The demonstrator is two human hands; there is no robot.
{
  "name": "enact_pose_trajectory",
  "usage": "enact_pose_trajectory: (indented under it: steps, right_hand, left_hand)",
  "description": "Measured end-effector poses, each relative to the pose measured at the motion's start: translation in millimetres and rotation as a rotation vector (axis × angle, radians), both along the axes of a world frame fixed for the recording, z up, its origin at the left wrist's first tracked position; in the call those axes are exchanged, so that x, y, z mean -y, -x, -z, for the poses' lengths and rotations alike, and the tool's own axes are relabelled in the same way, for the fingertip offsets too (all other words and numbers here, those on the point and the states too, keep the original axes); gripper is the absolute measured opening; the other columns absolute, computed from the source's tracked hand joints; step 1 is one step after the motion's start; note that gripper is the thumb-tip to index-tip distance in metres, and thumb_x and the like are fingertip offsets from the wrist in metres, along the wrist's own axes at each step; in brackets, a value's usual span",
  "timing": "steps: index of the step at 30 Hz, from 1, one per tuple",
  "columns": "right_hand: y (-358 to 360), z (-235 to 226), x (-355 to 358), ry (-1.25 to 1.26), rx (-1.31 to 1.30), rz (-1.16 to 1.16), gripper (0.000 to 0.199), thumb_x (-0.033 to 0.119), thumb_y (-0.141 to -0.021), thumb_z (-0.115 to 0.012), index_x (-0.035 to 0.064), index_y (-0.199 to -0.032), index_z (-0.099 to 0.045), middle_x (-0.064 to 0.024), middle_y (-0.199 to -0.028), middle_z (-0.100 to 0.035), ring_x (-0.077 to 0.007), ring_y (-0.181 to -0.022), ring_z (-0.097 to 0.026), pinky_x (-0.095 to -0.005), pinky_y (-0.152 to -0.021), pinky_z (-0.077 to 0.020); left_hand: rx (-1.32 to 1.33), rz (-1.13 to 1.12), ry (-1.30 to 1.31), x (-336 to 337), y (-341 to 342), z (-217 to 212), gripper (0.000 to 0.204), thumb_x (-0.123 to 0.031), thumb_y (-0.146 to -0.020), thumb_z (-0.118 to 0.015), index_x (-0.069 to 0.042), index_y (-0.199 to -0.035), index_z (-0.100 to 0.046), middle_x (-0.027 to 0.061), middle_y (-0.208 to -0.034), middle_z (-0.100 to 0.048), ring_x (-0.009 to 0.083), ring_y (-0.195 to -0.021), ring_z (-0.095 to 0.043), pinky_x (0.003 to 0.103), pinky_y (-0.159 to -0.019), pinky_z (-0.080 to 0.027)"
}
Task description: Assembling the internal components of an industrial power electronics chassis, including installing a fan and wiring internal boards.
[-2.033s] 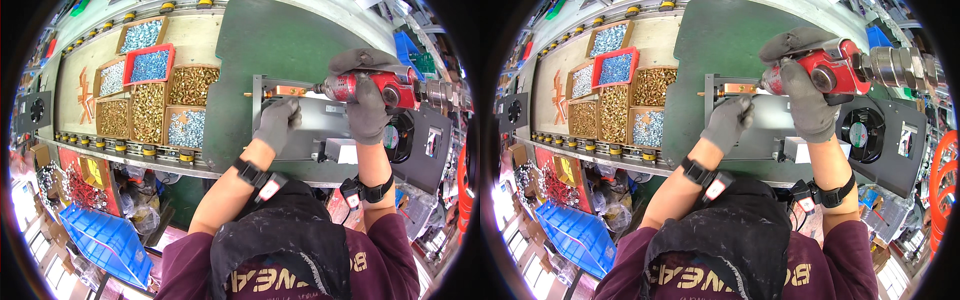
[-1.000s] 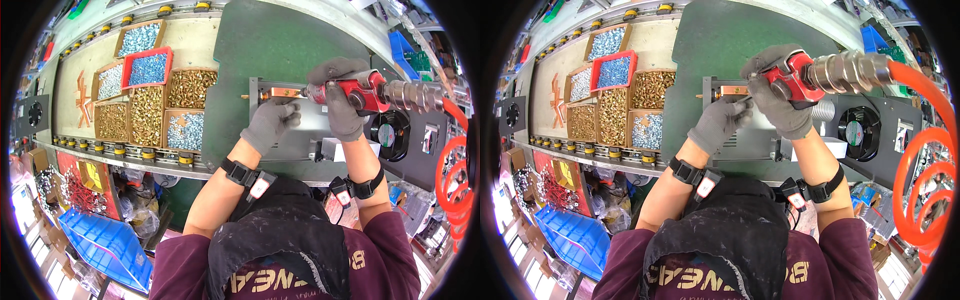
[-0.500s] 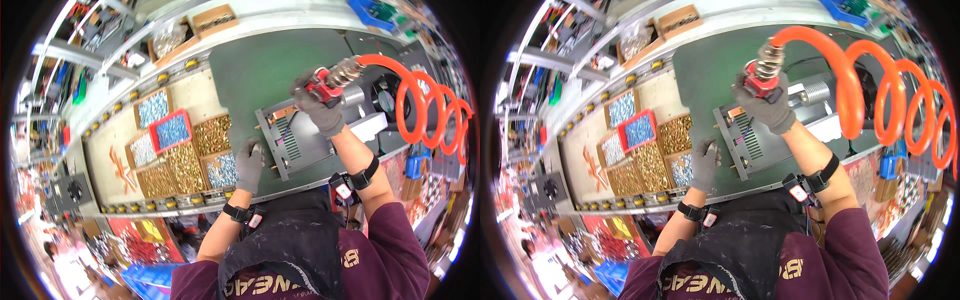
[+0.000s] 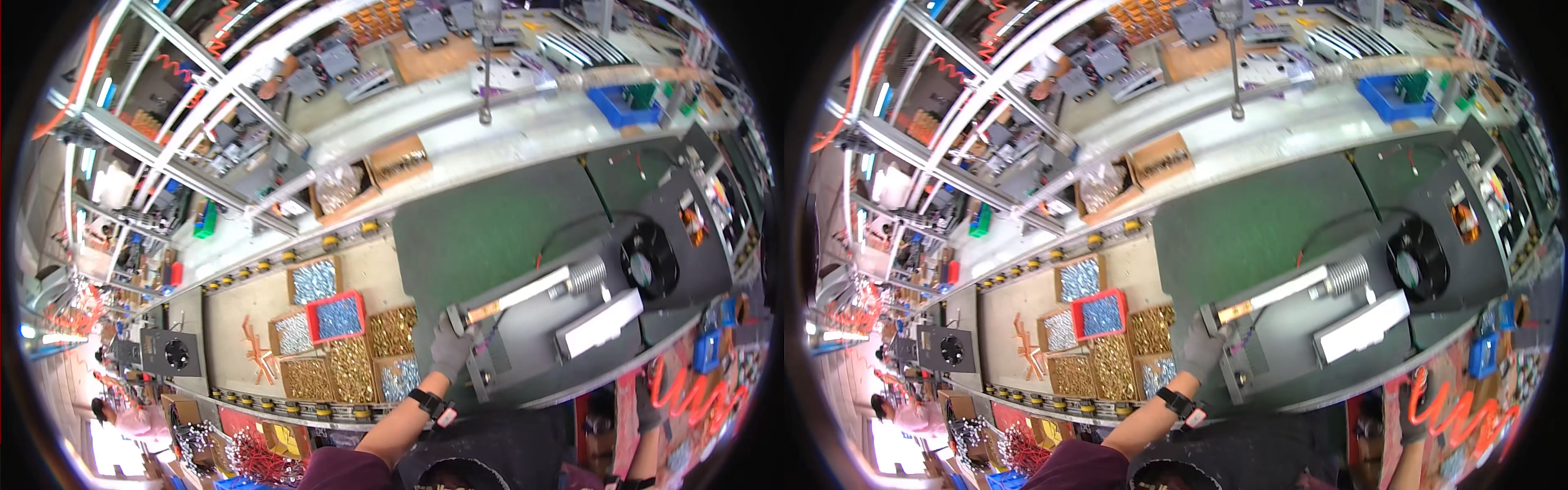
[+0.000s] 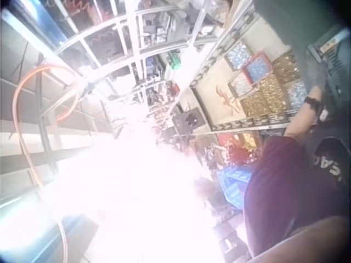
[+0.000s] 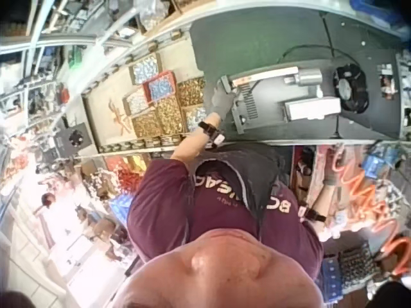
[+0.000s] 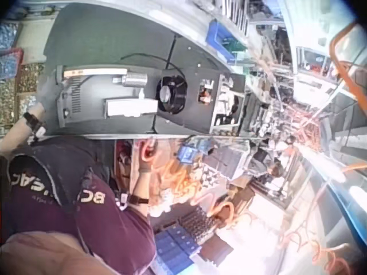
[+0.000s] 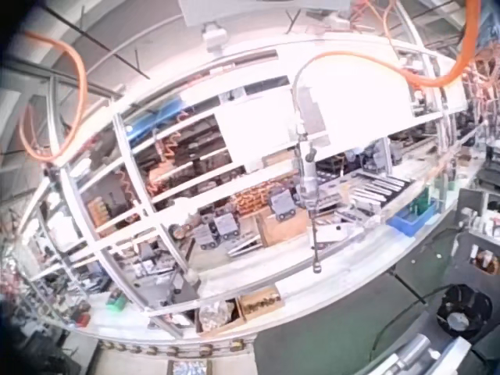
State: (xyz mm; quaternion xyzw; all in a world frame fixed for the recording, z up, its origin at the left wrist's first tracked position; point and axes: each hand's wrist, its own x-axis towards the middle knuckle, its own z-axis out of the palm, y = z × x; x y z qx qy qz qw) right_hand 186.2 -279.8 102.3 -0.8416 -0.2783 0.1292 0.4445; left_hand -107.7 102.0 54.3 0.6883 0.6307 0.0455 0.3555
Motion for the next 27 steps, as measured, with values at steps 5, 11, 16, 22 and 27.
enact_pose_trajectory:
  steps: [5, 11, 16, 22, 27]
  right_hand:
    - [-77, 113, 127, 0.393, 0.092, 0.180, 0.058, 0.010, -0.077, -0.065, 0.0009, -0.130, -0.042, -0.0183, -0.129, -0.047, -0.0311, -0.119, -0.045, -0.0388, -0.098, -0.0355]
    - [-67, 69, 80, 0.403, 0.320, 0.244, 0.043, 0.009, -0.079, -0.059, -0.0015, -0.120, -0.049, -0.0206, -0.114, -0.053, -0.0373, -0.111, -0.048, -0.0412, -0.097, -0.0362]
    - [21, -101, -139, 0.051, 0.196, -0.505, 0.030, 0.008, -0.068, -0.062, -0.0001, -0.096, -0.055, -0.0166, -0.094, -0.057, -0.0350, -0.092, -0.054, -0.0415, -0.081, -0.0423]
    - [-22, -193, -393, -0.414, 0.271, -0.502, 0.043, 0.014, -0.074, -0.063, -0.0026, -0.113, -0.052, -0.0154, -0.102, -0.060, -0.0309, -0.092, -0.058, -0.0373, -0.080, -0.0445]
    - [-74, -216, -569, -0.645, 0.267, -0.394, 0.060, 0.030, -0.084, -0.063, -0.0046, -0.128, -0.041, -0.0193, -0.115, -0.055, -0.0258, -0.106, -0.055, -0.0339, -0.090, -0.0428]
  left_hand:
    - [-0.030, 0.023, -0.005, -5, -2, 5, 0.085, -0.056, -0.074, -0.064, -0.005, -0.134, -0.035, 0.0254, -0.125, -0.046, 0.0391, -0.112, -0.052, 0.043, -0.091, -0.044]
    - [-0.171, -0.039, 0.000, -9, -19, -19, 0.091, -0.056, -0.071, -0.067, -0.002, -0.136, -0.031, 0.0230, -0.127, -0.042, 0.0395, -0.111, -0.051, 0.043, -0.089, -0.046]
    - [0.045, 0.042, -0.175, -9, -14, 5, 0.092, -0.060, -0.069, -0.065, -0.005, -0.134, -0.032, 0.0216, -0.120, -0.045, 0.0408, -0.109, -0.049, 0.046, -0.084, -0.047]
    - [0.068, 0.129, -0.368, 0, 12, 25, 0.081, -0.056, -0.074, -0.059, -0.007, -0.133, -0.035, 0.0186, -0.118, -0.046, 0.0389, -0.105, -0.049, 0.049, -0.080, -0.045]
    - [0.090, 0.095, -0.349, 5, 0, 26, 0.084, -0.067, -0.076, -0.048, -0.005, -0.131, -0.038, 0.0174, -0.115, -0.048, 0.0375, -0.105, -0.048, 0.049, -0.082, -0.041]
